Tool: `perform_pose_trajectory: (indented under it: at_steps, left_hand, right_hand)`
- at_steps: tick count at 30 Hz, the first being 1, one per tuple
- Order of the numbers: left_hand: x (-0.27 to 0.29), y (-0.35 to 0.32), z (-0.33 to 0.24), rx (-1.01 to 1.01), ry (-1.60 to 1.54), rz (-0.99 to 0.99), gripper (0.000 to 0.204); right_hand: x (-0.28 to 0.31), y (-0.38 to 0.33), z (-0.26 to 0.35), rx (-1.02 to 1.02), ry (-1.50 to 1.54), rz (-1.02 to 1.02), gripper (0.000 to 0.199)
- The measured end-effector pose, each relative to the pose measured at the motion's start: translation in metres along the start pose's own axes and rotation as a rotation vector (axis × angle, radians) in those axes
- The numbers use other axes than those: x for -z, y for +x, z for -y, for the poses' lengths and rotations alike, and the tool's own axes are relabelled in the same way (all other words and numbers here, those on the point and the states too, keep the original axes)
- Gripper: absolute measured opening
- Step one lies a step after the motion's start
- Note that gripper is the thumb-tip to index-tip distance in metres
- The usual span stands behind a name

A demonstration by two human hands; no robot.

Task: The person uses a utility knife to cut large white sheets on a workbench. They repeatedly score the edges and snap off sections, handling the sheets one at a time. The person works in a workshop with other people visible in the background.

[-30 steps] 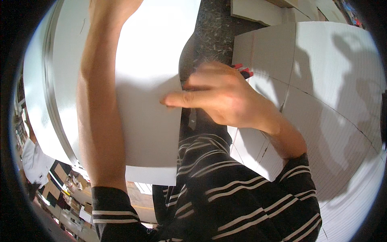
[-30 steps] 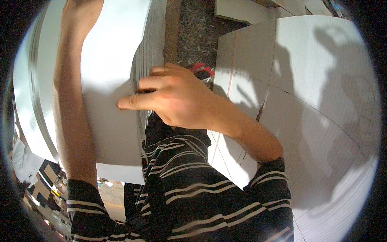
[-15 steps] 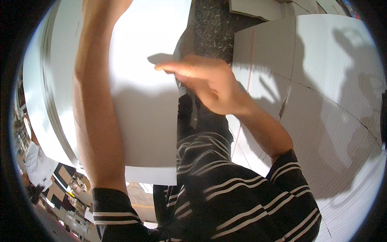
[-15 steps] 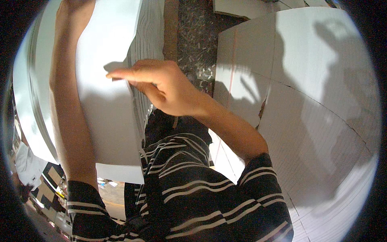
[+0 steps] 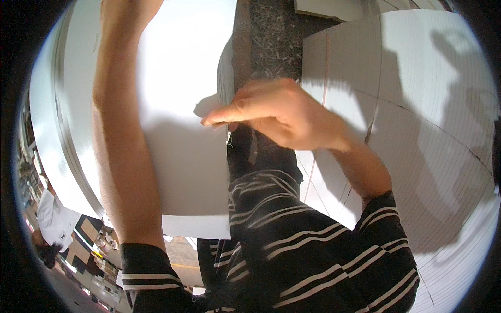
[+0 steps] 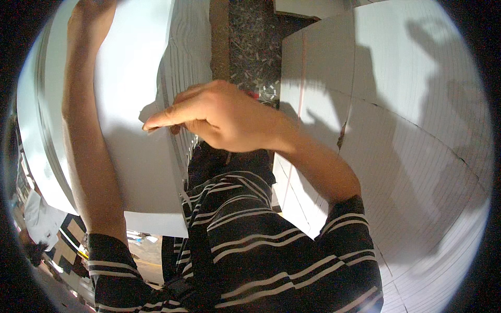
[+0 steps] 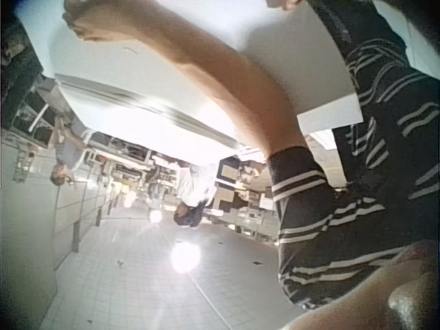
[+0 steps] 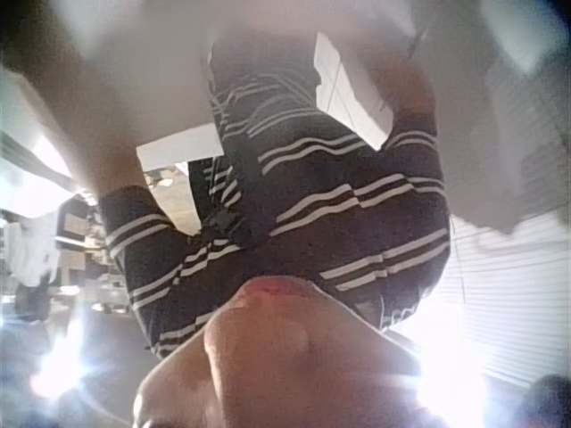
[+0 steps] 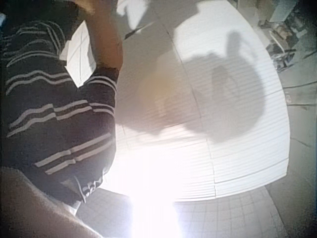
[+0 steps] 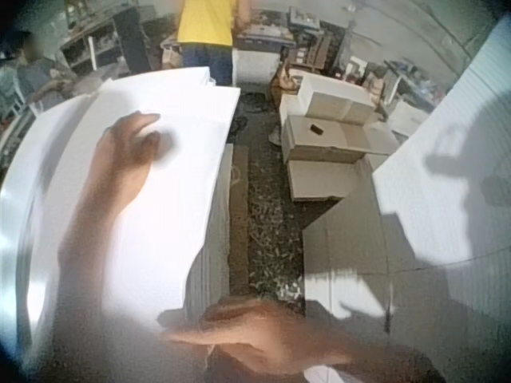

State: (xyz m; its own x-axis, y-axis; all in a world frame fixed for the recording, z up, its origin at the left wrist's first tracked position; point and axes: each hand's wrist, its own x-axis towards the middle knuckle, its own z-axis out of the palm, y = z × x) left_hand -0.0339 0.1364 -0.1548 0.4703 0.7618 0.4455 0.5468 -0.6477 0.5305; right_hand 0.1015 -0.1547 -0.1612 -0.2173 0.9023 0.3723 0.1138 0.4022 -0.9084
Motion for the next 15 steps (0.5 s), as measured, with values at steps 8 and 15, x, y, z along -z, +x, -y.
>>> perform_pose_trajectory:
  at_steps: [8,15]
  left_hand:
    - [0.004,-0.010,-0.042,0.052,0.374,0.073,0.033]
    - [0.002,-0.005,-0.045,-0.054,0.319,0.054,0.033]
  right_hand:
    - [-0.004,0.009,0.006,0.062,-0.194,-0.052,0.046]
    - [0.006,0.016,0.008,-0.006,-0.282,-0.062,0.044]
